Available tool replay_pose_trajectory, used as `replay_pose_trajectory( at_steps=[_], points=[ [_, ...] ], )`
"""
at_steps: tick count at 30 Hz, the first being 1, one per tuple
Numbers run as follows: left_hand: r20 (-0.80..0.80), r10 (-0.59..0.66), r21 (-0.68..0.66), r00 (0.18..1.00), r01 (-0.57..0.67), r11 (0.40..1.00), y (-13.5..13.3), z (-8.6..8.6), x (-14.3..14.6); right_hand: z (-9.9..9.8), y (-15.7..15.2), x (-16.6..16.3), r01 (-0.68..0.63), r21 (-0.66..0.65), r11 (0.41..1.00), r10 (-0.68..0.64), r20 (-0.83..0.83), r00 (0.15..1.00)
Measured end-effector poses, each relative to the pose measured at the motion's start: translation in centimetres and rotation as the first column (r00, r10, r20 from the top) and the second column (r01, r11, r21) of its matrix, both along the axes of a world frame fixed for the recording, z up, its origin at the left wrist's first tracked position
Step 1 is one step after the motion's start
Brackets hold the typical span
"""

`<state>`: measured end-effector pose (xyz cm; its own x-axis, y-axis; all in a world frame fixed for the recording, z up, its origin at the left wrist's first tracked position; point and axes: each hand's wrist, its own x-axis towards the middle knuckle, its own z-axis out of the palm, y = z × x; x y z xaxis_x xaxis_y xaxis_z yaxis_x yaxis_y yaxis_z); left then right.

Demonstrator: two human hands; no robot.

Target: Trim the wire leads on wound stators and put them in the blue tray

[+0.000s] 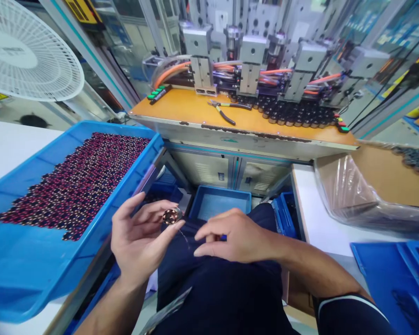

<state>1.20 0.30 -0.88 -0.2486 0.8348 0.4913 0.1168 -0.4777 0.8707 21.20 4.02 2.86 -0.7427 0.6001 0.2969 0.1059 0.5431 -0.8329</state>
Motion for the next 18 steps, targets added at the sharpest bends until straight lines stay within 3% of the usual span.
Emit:
replay_pose_trajectory(
  at_steps=[2, 6, 9, 11, 13, 18],
  points=[
    [-0.038, -0.017, 0.026, 0.999, 0.018, 0.999, -0.1, -0.2, 0.4, 0.2, 0.4, -0.5, 0.1, -0.208, 0.973, -0.12, -0.085, 0.989],
    [-0.065, -0.054, 0.067, 0.996, 0.058, 0.996, -0.3, -0.3, 0.9, -0.5, 0.4, -2.5, 0.137, -0.564, 0.815, -0.293, -0.196, 0.936],
    [-0.035, -0.051, 0.052, 0.998, 0.053, 0.997, -0.4, 0.0, 0.8, -2.1, -0.6, -3.4, 0.112, -0.702, 0.704, -0.402, -0.264, 0.877],
    [0.005, -0.056, 0.02, 0.998, 0.056, 0.998, -0.5, 0.1, 0.5, -2.9, -1.2, -3.2, 0.119, -0.74, 0.662, -0.443, -0.258, 0.858],
    [0.025, -0.09, 0.008, 0.996, 0.089, 0.996, -0.6, 0.1, 0.3, -3.0, -1.3, -2.8, 0.133, -0.737, 0.663, -0.428, -0.227, 0.875],
    [0.012, -0.207, 0.016, 0.978, 0.206, 0.978, -1.0, -0.3, 0.6, -1.5, -0.9, -2.4, 0.142, -0.625, 0.768, -0.35, -0.223, 0.91]
  ],
)
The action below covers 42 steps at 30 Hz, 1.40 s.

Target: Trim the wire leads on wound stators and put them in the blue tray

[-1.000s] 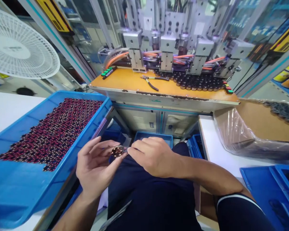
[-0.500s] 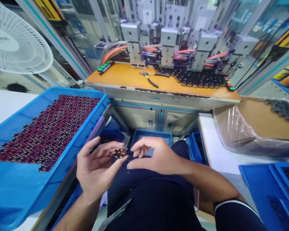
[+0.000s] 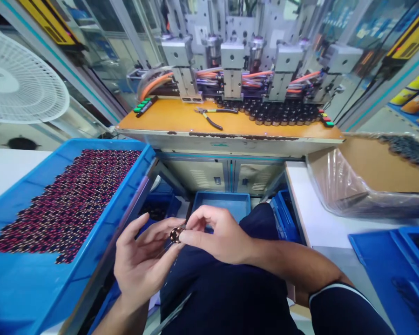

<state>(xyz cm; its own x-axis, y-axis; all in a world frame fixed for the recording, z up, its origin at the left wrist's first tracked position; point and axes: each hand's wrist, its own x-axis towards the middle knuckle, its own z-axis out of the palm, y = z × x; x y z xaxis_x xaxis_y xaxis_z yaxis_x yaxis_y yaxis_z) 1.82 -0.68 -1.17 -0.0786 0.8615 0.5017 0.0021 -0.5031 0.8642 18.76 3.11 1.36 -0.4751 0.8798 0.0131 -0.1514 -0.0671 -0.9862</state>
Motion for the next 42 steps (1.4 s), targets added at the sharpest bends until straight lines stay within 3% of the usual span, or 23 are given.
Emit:
replay_pose_trajectory(
  at_steps=[5, 14, 19, 24, 32, 35, 38, 42],
  points=[
    [0.171, -0.133, -0.167, 0.976, 0.162, 0.972, 0.0, -0.1, -0.1, -0.7, -0.8, 0.1, 0.067, -0.067, 0.996, -0.068, -0.007, 0.998],
    [0.237, -0.257, -0.286, 0.937, 0.32, 0.903, 0.4, -0.3, -0.8, 0.8, 0.0, 0.6, -0.066, -0.064, 0.996, 0.071, 0.084, 0.994],
    [0.268, -0.232, -0.338, 0.935, 0.317, 0.886, 0.3, -1.0, -0.7, 1.2, 0.3, 0.9, -0.086, -0.067, 0.994, 0.094, 0.123, 0.988],
    [0.337, -0.246, -0.386, 0.909, 0.371, 0.844, 0.2, -0.4, -0.9, 2.3, 1.7, 2.7, -0.24, -0.156, 0.958, 0.271, 0.221, 0.937],
    [0.321, -0.297, -0.409, 0.899, 0.415, 0.813, 0.2, 0.3, -0.9, 2.3, 2.2, 3.4, -0.275, -0.127, 0.953, 0.299, 0.267, 0.916],
    [0.332, -0.326, -0.453, 0.885, 0.453, 0.768, 0.3, 0.5, -1.2, 2.6, 3.1, 4.2, -0.286, -0.077, 0.955, 0.294, 0.364, 0.884],
    [0.356, -0.382, -0.469, 0.853, 0.516, 0.716, 0.4, 0.7, -1.0, 3.4, 3.9, 3.9, -0.341, 0.077, 0.937, 0.288, 0.382, 0.878],
    [0.425, -0.436, -0.47, 0.793, 0.605, 0.643, 0.4, 0.7, -0.5, 3.8, 4.3, 2.0, -0.501, 0.296, 0.813, 0.406, 0.327, 0.853]
  ],
)
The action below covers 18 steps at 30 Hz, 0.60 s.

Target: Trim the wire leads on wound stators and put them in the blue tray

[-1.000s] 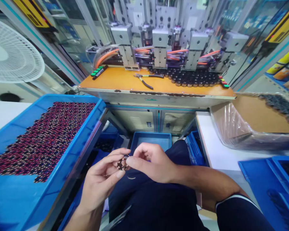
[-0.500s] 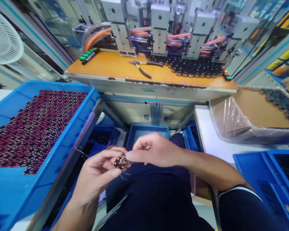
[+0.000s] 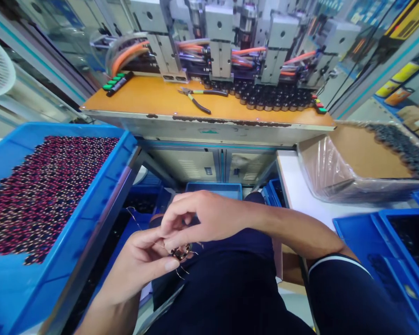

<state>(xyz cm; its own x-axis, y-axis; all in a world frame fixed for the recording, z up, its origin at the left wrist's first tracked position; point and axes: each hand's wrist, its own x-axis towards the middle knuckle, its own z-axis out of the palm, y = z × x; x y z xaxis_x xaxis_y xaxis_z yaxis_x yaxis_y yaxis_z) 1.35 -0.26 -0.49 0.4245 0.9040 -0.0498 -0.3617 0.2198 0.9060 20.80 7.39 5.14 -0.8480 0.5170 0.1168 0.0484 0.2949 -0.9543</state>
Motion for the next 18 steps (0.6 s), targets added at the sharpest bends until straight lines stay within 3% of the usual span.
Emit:
replay_pose_trajectory(
  at_steps=[2, 7, 10, 14, 18],
  points=[
    [0.015, -0.015, -0.012, 1.0, 0.015, 1.0, -0.1, 0.0, 0.1, -0.2, 0.0, -0.6, -0.01, 0.027, 1.0, 0.01, -0.028, 1.0],
    [-0.037, 0.119, 0.052, 0.992, -0.117, 0.992, -0.3, 0.0, -0.5, -0.5, -0.9, -0.6, 0.267, 0.019, 0.963, -0.268, 0.015, 0.963],
    [-0.042, 0.214, 0.118, 0.976, -0.207, 0.971, -0.3, -0.2, -0.7, -0.1, -1.7, -0.2, 0.363, -0.075, 0.929, -0.36, 0.057, 0.931],
    [-0.042, 0.221, 0.203, 0.974, -0.208, 0.957, -0.2, -0.3, -0.5, 0.7, -2.4, 0.2, 0.356, -0.237, 0.904, -0.323, 0.166, 0.932],
    [-0.076, 0.221, 0.228, 0.972, -0.198, 0.953, -0.1, -0.1, -0.2, 1.6, -2.4, 0.2, 0.318, -0.143, 0.937, -0.27, 0.283, 0.921]
  ],
)
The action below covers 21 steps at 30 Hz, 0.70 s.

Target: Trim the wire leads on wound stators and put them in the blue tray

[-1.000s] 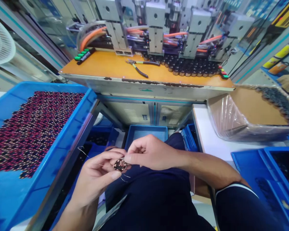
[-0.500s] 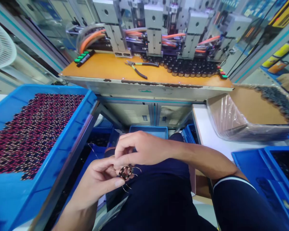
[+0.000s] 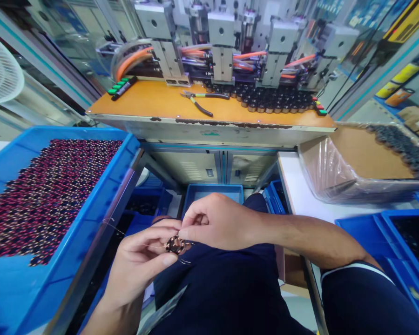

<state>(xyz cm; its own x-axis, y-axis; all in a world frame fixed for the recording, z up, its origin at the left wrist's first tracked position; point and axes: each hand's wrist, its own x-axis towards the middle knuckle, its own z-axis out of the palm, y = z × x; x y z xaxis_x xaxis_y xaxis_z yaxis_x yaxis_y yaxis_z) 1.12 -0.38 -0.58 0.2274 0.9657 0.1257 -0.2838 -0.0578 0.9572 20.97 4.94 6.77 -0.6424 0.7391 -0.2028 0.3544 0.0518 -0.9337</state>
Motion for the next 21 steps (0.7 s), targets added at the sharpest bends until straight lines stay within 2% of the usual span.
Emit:
replay_pose_trajectory(
  at_steps=[6, 10, 14, 21],
  points=[
    [0.041, -0.065, -0.044, 0.997, 0.067, 0.997, -0.2, -0.5, 0.0, 0.7, -0.2, 0.2, -0.093, 0.105, 0.99, 0.084, 0.088, 0.993],
    [0.11, -0.099, -0.063, 0.989, 0.106, 0.992, -0.2, -0.8, 0.0, 0.8, -0.7, 0.5, -0.138, 0.146, 0.98, 0.133, 0.047, 0.99],
    [0.157, -0.142, -0.026, 0.977, 0.147, 0.989, 0.1, -0.8, 0.2, 0.5, -1.1, 0.8, -0.127, 0.178, 0.976, 0.131, -0.012, 0.991],
    [0.161, -0.086, 0.013, 0.983, 0.085, 0.996, 0.5, -0.9, 0.2, -0.1, -1.2, 1.1, -0.136, 0.246, 0.96, 0.16, -0.08, 0.984]
  ],
)
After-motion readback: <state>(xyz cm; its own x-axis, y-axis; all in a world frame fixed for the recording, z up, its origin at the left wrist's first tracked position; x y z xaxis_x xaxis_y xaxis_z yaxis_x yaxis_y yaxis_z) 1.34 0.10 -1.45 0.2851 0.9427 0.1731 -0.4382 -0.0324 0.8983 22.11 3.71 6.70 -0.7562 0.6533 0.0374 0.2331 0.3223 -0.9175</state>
